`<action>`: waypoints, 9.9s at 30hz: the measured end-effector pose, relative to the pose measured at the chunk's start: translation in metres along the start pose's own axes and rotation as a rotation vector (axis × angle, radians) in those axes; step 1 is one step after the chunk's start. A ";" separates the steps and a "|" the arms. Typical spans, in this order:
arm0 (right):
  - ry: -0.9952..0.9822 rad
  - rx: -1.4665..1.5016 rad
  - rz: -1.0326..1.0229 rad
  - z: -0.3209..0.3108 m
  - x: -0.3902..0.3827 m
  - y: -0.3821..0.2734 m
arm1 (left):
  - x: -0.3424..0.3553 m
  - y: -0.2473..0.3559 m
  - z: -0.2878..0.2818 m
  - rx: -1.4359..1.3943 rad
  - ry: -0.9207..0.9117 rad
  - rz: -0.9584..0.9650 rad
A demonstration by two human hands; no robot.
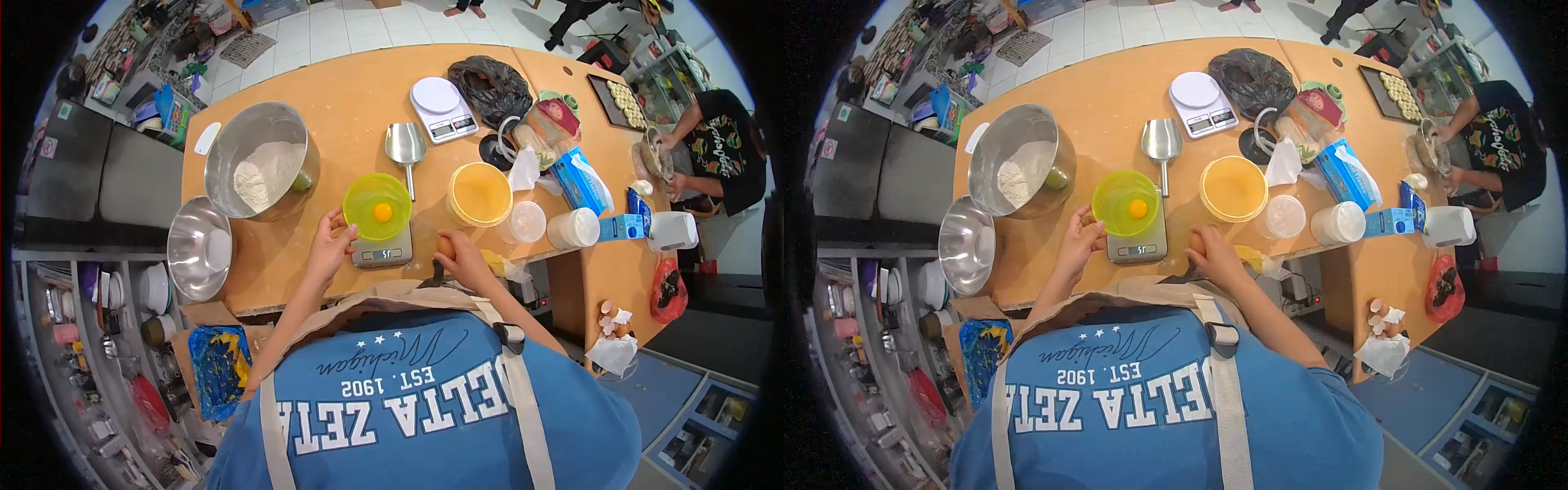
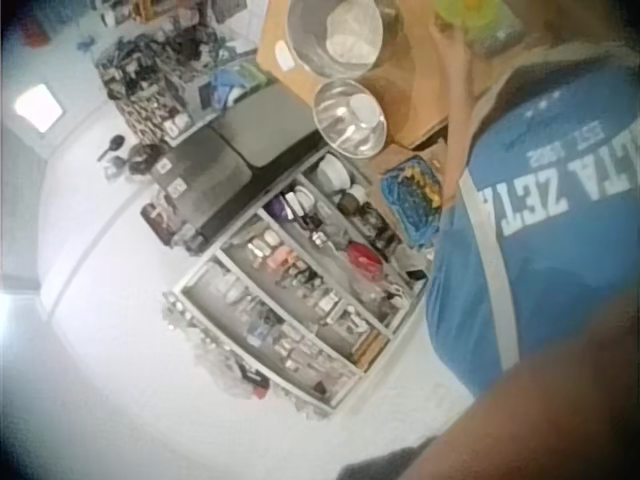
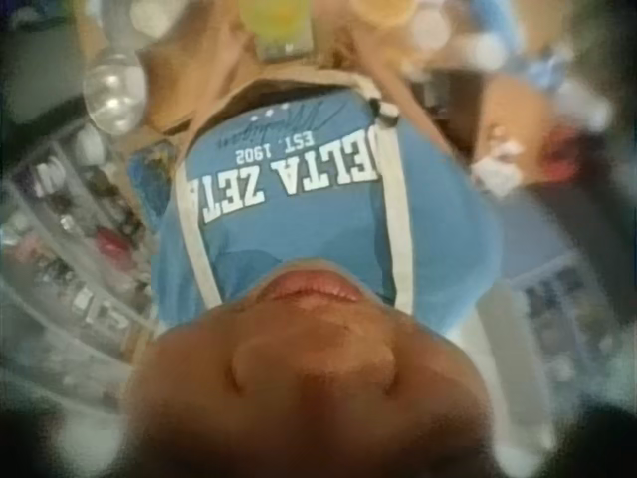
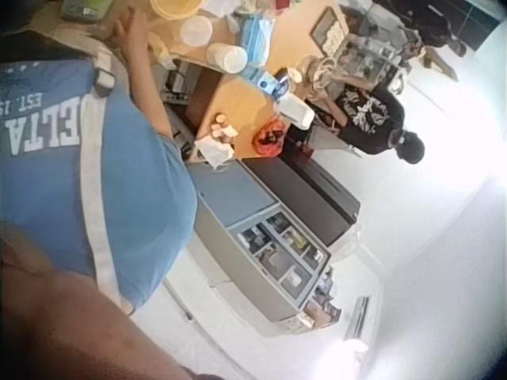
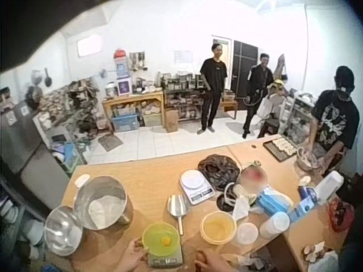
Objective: The person pours flour from a bowl into a large mixing bowl, cracks and separates egg yolks into a container on a digital scale, and pours milk from a carton into the container.
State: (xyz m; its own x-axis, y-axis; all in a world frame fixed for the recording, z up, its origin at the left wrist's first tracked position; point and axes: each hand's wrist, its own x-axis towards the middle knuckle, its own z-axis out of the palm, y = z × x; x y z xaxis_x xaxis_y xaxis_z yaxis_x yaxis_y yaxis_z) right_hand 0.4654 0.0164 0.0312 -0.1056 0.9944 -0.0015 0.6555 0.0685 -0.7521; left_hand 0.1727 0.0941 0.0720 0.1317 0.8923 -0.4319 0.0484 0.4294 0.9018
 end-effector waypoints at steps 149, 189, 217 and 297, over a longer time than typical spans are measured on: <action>-1.495 -0.407 -0.151 1.383 -0.323 -0.400 | -0.627 -0.737 -0.681 -1.507 0.667 0.282; -1.466 0.133 -0.207 1.135 -0.327 -0.647 | -0.641 -0.707 -0.663 -1.162 0.815 -0.015; -0.901 0.766 0.219 0.300 -0.321 -0.410 | -0.692 -0.395 -0.283 -1.193 0.610 0.282; -0.510 0.889 0.322 0.179 0.084 -0.233 | -0.090 -0.019 -0.193 0.620 -0.097 0.658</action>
State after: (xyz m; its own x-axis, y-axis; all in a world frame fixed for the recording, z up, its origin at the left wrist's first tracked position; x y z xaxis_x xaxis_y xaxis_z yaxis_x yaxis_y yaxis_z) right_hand 0.1700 0.0696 0.0888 -0.4594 0.7901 -0.4058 -0.0491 -0.4788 -0.8766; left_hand -0.0309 0.0320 0.0909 0.4028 0.9028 0.1508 0.4540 -0.3401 0.8235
